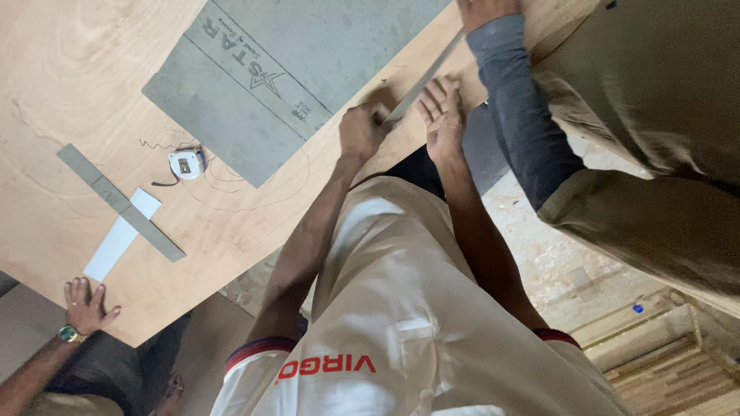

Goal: The person holds a long plywood board steady on a workbench while another worker marks lines on it with a pencil and tape measure. The person keeps both hands pressed on the board, repositioning it slightly as the other worker measures and marks, with sandpaper sheets resting on the board surface.

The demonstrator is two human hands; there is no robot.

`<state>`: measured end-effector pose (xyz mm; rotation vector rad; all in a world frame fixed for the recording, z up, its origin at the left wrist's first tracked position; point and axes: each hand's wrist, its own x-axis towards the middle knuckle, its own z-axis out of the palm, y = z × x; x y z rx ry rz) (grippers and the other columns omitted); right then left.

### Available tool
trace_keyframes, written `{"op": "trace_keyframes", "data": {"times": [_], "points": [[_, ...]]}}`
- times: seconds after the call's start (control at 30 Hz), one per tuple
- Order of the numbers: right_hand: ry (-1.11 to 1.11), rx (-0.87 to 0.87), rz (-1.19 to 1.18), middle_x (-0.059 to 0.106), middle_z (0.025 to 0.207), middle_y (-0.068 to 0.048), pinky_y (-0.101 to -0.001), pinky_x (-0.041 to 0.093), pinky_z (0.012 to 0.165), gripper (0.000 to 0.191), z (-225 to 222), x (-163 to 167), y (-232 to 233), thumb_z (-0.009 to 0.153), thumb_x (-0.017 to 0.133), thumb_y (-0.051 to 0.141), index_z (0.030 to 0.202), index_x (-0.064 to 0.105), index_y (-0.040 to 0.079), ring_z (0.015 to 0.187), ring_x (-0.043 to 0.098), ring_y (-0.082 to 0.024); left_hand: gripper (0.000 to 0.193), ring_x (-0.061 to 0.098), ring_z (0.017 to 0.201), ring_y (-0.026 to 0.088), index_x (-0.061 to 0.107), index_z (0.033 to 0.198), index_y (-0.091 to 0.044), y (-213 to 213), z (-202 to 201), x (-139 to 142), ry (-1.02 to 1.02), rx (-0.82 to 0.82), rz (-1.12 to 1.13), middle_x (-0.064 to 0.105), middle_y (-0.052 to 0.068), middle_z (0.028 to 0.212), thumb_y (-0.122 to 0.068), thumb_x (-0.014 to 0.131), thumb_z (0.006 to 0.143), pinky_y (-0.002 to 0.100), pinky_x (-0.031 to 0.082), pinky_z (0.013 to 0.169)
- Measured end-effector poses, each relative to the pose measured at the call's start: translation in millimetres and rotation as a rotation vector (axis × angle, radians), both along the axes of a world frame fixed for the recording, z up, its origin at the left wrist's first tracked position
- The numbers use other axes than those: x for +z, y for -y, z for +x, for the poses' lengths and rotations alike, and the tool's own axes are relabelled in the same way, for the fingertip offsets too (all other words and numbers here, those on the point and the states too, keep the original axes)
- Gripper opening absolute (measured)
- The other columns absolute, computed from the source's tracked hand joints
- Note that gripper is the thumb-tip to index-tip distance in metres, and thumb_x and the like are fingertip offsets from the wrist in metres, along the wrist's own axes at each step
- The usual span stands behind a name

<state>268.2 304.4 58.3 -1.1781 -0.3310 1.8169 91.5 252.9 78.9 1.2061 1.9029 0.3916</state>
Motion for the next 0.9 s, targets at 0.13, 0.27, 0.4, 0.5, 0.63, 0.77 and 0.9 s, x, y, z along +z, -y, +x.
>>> {"op": "trace_keyframes", "data": {"times": [0.13, 0.27, 0.4, 0.5, 0.63, 0.77, 0.9], "points": [[0.009, 0.189, -0.008, 0.052, 0.151, -0.01, -0.041, 0.045, 0.114, 0.074, -2, 0, 2, 0.099, 0.068, 0.047, 0.155, 0.038, 0.009, 0.137, 0.052, -0.026, 0.03, 0.071, 0.068, 0.026, 0.076, 0.09, -0.005, 34, -13, 32, 0.211, 0.181, 0.11, 0.077, 0.013, 0.082, -0.028, 0.089, 0.075, 0.039, 0.056, 0.065], [-0.067, 0.35, -0.071, 0.057, 0.138, -0.004, -0.0372, 0.052, 0.104, 0.066, -20, -18, 6, 0.099, 0.066, 0.048, 0.152, 0.044, 0.014, 0.122, 0.059, -0.019, 0.024, 0.068, 0.067, 0.023, 0.078, 0.101, -0.005, 60, -34, 62, 0.099, 0.26, 0.328, 0.075, 0.013, 0.091, -0.022, 0.085, 0.086, 0.035, 0.053, 0.064], [-0.184, 0.5, 0.012, 0.059, 0.119, 0.002, -0.0302, 0.052, 0.094, 0.063, -24, -34, -3, 0.084, 0.075, 0.028, 0.142, 0.053, 0.017, 0.107, 0.06, -0.015, 0.013, 0.072, 0.081, 0.017, 0.077, 0.107, -0.006, 109, -92, 73, 0.08, 0.447, 0.564, 0.074, 0.008, 0.102, -0.012, 0.069, 0.098, 0.028, 0.057, 0.069], [-0.256, 0.359, -0.101, 0.062, 0.102, 0.0, -0.0278, 0.052, 0.084, 0.04, -23, -35, -22, 0.104, 0.069, 0.039, 0.134, 0.065, 0.012, 0.093, 0.06, -0.015, 0.019, 0.06, 0.075, 0.01, 0.077, 0.107, 0.001, 178, -149, 62, 0.26, 0.829, 0.608, 0.071, 0.004, 0.092, -0.017, 0.074, 0.102, 0.026, 0.051, 0.066], [-0.217, 0.16, -0.049, 0.064, 0.111, -0.007, -0.0375, 0.054, 0.097, 0.044, -24, -29, -43, 0.105, 0.065, 0.044, 0.133, 0.062, 0.01, 0.105, 0.062, -0.021, 0.028, 0.061, 0.075, 0.01, 0.076, 0.111, 0.001, 278, -218, 23, 0.159, 1.253, 0.704, 0.071, 0.006, 0.09, -0.024, 0.075, 0.1, 0.026, 0.054, 0.066], [0.036, 0.142, -0.017, 0.055, 0.144, -0.013, -0.0423, 0.047, 0.113, 0.059, -13, -20, -36, 0.1, 0.054, 0.048, 0.147, 0.042, 0.014, 0.136, 0.056, -0.028, 0.042, 0.069, 0.103, 0.021, 0.069, 0.124, 0.002, 336, -263, -3, -0.154, 1.34, 0.692, 0.071, 0.016, 0.118, -0.028, 0.08, 0.097, 0.035, 0.062, 0.087], [0.077, 0.304, -0.03, 0.05, 0.158, -0.018, -0.0412, 0.043, 0.125, 0.07, 7, -18, -13, 0.105, 0.061, 0.047, 0.156, 0.043, 0.002, 0.147, 0.052, -0.032, 0.054, 0.066, 0.105, 0.035, 0.062, 0.126, 0.003, 320, -247, -24, -0.865, 1.331, 0.398, 0.066, 0.02, 0.117, -0.031, 0.083, 0.09, 0.046, 0.055, 0.091]]}}
